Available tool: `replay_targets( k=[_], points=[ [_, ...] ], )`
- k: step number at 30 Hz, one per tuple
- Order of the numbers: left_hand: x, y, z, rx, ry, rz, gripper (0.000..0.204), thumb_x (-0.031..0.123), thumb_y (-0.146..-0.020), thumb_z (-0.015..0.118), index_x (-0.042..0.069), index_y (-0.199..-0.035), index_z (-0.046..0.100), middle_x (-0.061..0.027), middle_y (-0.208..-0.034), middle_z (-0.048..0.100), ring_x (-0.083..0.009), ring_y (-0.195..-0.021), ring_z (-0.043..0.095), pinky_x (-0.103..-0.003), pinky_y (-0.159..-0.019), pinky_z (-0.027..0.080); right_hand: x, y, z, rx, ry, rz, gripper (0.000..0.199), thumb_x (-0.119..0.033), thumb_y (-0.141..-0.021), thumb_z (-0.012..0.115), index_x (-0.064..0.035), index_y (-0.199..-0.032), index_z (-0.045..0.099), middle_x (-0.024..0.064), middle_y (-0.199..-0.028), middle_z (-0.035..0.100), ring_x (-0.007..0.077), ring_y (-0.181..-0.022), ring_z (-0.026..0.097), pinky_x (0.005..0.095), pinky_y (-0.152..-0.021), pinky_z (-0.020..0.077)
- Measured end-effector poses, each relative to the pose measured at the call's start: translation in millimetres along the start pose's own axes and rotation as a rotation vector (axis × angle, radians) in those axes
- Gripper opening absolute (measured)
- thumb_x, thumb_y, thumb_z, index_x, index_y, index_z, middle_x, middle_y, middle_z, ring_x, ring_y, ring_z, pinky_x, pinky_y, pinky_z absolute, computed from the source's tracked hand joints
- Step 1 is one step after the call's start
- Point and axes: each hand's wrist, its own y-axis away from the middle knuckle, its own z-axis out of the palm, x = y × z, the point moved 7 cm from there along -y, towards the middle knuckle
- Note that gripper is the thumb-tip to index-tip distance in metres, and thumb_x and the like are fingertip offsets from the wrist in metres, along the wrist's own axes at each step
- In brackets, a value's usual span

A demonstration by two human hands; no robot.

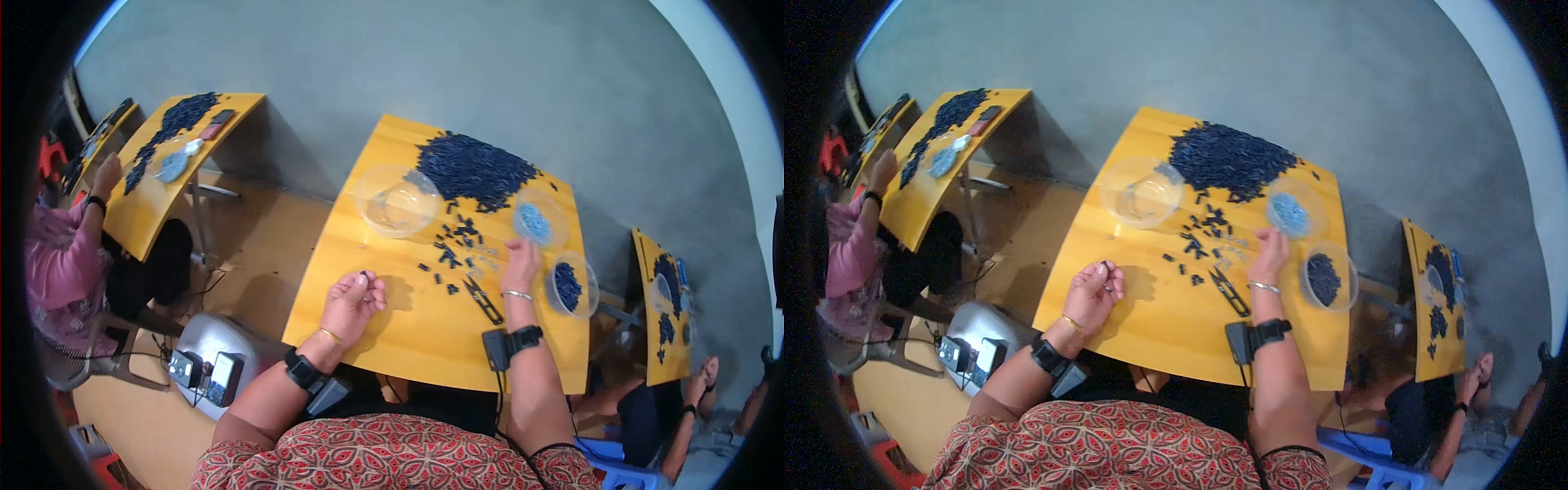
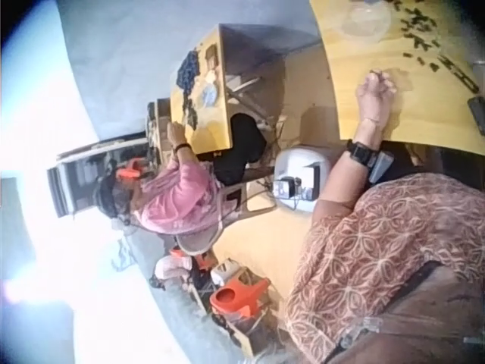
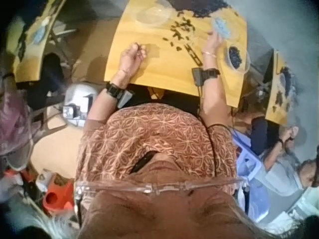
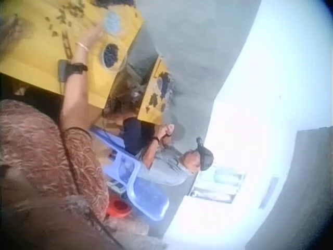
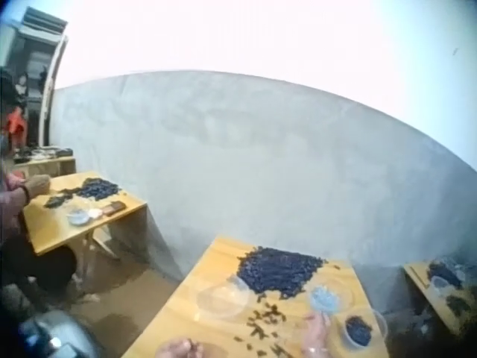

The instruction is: The person is assembling small black plastic components by inserting pins into them using tweezers.

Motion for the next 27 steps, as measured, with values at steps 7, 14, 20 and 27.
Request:
replay_targets(
  k=[7, 14, 20, 27],
  points=[
    [-0.4, 6.5, 10.9, 0.095, 0.05, 0.082, 0.015, 0.017, -0.089, 0.045, 0.003, -0.088, 0.052, -0.0035, -0.067, 0.05, -0.011, -0.052, 0.043, -0.024, -0.049, 0.038, -38.8, 106.6, 150.8, -0.897, 0.629, -0.259, 0.017, 0.0, -0.077, 0.045, 0.0035, -0.091, 0.055, 0.0156, -0.083, 0.058, 0.0287, -0.085, 0.056, 0.0334, -0.081, 0.0419],
    [10.3, 7.6, -1.3, 0.192, 0.095, 0.194, 0.016, 0.018, -0.089, 0.045, 0.003, -0.088, 0.051, -0.005, -0.069, 0.05, -0.0134, -0.054, 0.043, -0.027, -0.052, 0.039, -16.6, 161.1, 203.7, -1.173, 0.9, -0.638, 0.045, -0.001, -0.078, 0.046, 0.0072, -0.121, 0.035, 0.0251, -0.126, 0.033, 0.038, -0.12, 0.03, 0.0403, -0.1, 0.0272],
    [8.1, 6.5, 4.0, 0.145, 0.084, 0.188, 0.018, 0.018, -0.089, 0.044, 0.002, -0.087, 0.051, -0.0071, -0.071, 0.051, -0.0152, -0.058, 0.046, -0.03, -0.058, 0.042, -12.0, 155.9, 202.2, -1.202, 0.974, -0.616, 0.049, -0.007, -0.077, 0.05, 0.0092, -0.12, 0.034, 0.0236, -0.129, 0.03, 0.0364, -0.123, 0.026, 0.0393, -0.101, 0.0243],
    [7.7, 0.5, 0.6, 0.111, 0.067, 0.21, 0.018, 0.017, -0.089, 0.043, 0.001, -0.088, 0.052, -0.007, -0.073, 0.053, -0.0155, -0.058, 0.048, -0.031, -0.061, 0.045, -22.3, 183.3, 170.6, -1.235, 1.017, -0.614, 0.051, -0.013, -0.078, 0.052, 0.0105, -0.12, 0.035, 0.024, -0.13, 0.03, 0.0351, -0.124, 0.026, 0.0392, -0.102, 0.0228]
  ],
)
